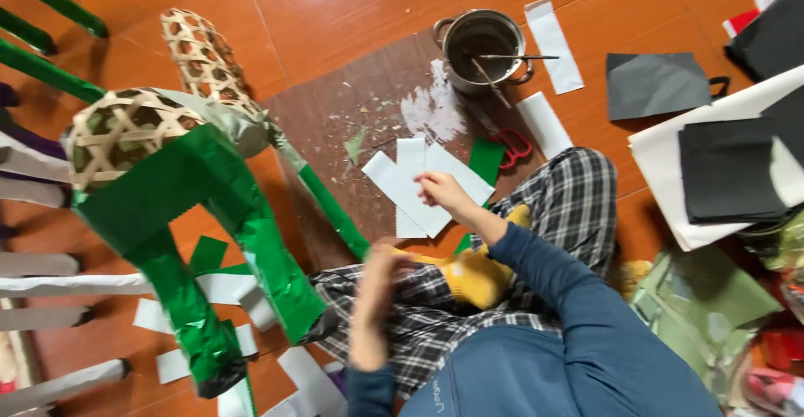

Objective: Applying green adhesive tape to a giraffe-shaped structure

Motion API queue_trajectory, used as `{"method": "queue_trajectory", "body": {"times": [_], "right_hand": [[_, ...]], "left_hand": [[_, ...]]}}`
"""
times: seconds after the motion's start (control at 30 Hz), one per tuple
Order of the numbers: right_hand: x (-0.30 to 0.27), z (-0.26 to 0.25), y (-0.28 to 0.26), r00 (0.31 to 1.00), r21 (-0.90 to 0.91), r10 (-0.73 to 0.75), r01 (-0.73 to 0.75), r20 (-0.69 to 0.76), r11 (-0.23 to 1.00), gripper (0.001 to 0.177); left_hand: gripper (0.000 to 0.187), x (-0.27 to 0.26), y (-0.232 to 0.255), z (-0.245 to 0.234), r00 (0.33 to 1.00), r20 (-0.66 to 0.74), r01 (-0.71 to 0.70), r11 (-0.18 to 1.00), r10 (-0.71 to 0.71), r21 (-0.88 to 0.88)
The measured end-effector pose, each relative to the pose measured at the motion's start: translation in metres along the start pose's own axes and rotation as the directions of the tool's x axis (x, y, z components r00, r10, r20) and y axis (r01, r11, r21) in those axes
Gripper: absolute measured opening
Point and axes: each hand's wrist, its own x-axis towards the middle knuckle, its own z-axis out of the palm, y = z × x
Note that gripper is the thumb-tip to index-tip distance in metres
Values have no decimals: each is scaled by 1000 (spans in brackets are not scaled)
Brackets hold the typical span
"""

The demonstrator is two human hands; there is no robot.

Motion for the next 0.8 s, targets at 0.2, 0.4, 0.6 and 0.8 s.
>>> {"method": "queue_trajectory", "body": {"times": [0.2, 0.4, 0.6, 0.8], "right_hand": [[-74, -47, -13, 999, -76, 32, -33, -11, 997, 30], [-82, -82, -25, 982, -258, -173, 147, -81, 955, 26], [-57, -108, -85, 640, -717, -751, 445, -163, 536, 18], [5, -147, -149, 257, -975, -965, 196, -55, 108, 7]], "left_hand": [[21, 75, -129, 143, 809, 362, -562, 429, 463, 707], [33, 92, -115, 160, 609, 563, -744, 158, 559, 649], [40, 95, -140, 173, 593, 500, -749, 205, 632, 630], [35, 91, -117, 175, 600, 482, -719, 165, 639, 675]]}}
